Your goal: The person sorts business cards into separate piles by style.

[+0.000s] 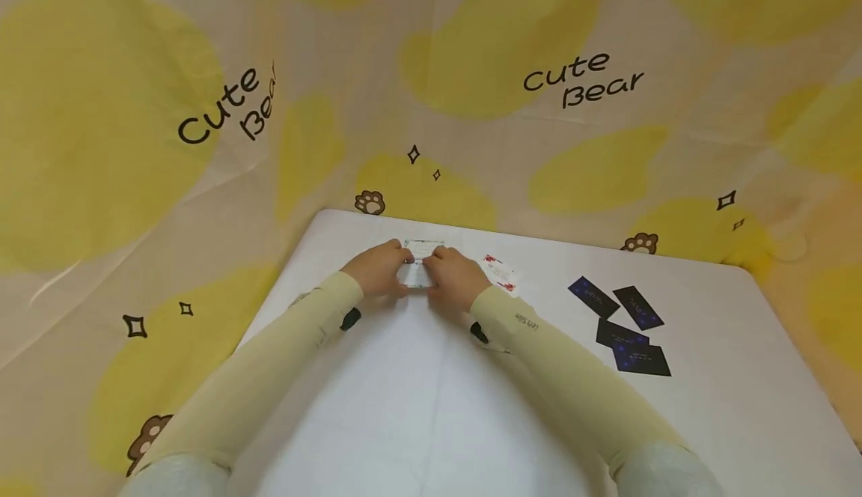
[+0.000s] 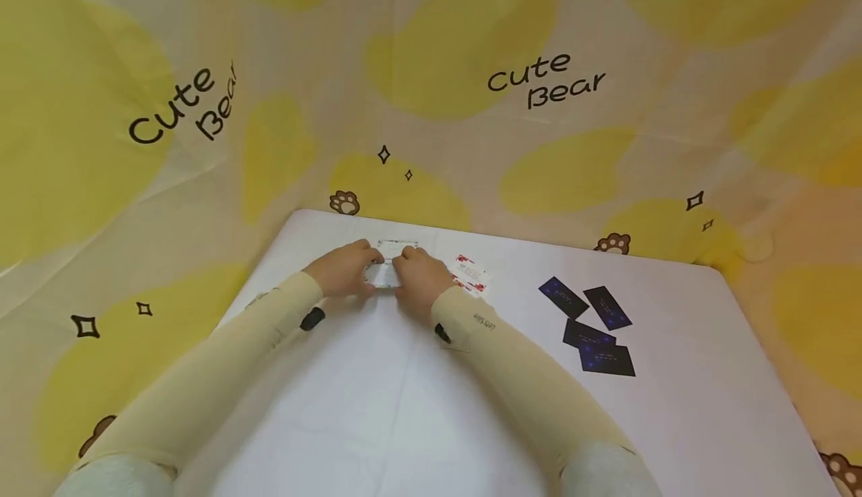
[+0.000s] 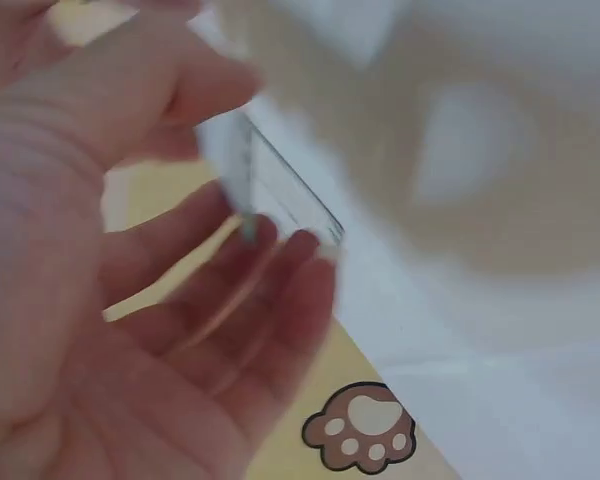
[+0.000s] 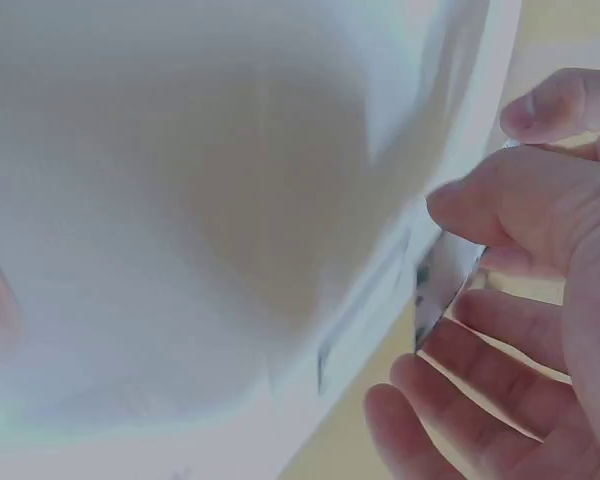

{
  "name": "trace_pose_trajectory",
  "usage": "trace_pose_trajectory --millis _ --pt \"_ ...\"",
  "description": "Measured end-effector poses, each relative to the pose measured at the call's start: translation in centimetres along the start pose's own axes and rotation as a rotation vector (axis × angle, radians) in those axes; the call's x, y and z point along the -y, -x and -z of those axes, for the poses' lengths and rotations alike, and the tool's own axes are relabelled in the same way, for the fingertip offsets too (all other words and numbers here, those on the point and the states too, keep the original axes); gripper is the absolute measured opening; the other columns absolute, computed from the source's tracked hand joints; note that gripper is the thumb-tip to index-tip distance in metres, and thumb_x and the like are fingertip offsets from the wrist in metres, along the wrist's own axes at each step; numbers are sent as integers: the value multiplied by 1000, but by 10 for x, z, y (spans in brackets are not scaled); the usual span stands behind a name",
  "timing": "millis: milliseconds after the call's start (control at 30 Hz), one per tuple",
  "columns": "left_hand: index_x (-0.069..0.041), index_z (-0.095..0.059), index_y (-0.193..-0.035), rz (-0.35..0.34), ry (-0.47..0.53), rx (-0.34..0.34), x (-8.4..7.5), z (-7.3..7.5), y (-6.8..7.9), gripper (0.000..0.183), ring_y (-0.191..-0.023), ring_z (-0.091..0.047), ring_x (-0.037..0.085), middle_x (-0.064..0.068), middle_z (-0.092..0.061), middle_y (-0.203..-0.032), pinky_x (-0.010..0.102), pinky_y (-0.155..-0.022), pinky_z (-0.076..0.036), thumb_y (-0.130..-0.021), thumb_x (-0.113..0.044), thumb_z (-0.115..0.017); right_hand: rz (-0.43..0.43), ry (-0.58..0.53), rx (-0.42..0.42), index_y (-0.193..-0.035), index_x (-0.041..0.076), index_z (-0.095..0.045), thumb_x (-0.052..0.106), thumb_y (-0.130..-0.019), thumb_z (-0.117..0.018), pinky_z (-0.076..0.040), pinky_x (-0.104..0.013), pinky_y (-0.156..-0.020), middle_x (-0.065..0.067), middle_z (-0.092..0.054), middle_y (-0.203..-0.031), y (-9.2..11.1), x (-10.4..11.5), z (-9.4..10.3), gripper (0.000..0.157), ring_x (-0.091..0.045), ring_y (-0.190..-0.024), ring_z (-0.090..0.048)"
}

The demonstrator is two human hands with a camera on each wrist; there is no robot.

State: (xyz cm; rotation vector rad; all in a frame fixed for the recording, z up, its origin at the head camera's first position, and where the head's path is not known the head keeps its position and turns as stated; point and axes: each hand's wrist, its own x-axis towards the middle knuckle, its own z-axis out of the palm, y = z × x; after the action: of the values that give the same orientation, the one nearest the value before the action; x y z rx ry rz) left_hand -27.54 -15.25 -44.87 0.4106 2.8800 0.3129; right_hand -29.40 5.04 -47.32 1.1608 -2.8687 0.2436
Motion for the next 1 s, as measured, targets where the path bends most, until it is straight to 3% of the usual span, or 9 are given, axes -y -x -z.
trace_pose_trajectory --millis 167,367,500,600,1000 --pt "-8 -66 -146 37 -22 -46 10 -6 -52 62 -118 -68 28 13 -67 -138 48 -109 -56 -92 -27 -87 -78 56 -8 -130 8 -72 20 -96 -81 -64 -46 -92 -10 -72 -128 -37 -30 -7 37 -32 -109 -72" --pt "-4 -60 -151 40 52 -15 27 -24 -82 62 -130 -66 32 17 -66 -146 47 -114 -53 -95 -20 -80 -150 -53 74 -139 10 -71 17 -99 -75 -60 -48 -103 -11 -72 -138 -56 -50 -29 40 -34 -123 -71" --pt "-2 -57 -154 59 140 -13 39 -17 -88 67 -139 -60 33 17 -63 -151 47 -121 -48 -92 -15 -80 -146 -100 92 -145 10 -67 21 -103 -71 -51 -46 -118 -10 -67 -150 -64 -58 -28 44 -34 -138 -63" --pt "-2 -53 -157 71 186 5 43 -10 -84 72 -148 -54 35 18 -58 -158 50 -126 -42 -91 -15 -81 -143 -139 84 -148 8 -64 24 -102 -74 -45 -44 -125 -11 -65 -152 -66 -58 -27 49 -32 -144 -58" --pt "-2 -55 -155 86 184 21 51 -11 -81 74 -136 -58 33 19 -56 -149 48 -123 -46 -90 -22 -83 -123 -179 65 -143 4 -67 24 -103 -73 -47 -45 -121 -16 -66 -144 -67 -38 -29 45 -36 -136 -59"
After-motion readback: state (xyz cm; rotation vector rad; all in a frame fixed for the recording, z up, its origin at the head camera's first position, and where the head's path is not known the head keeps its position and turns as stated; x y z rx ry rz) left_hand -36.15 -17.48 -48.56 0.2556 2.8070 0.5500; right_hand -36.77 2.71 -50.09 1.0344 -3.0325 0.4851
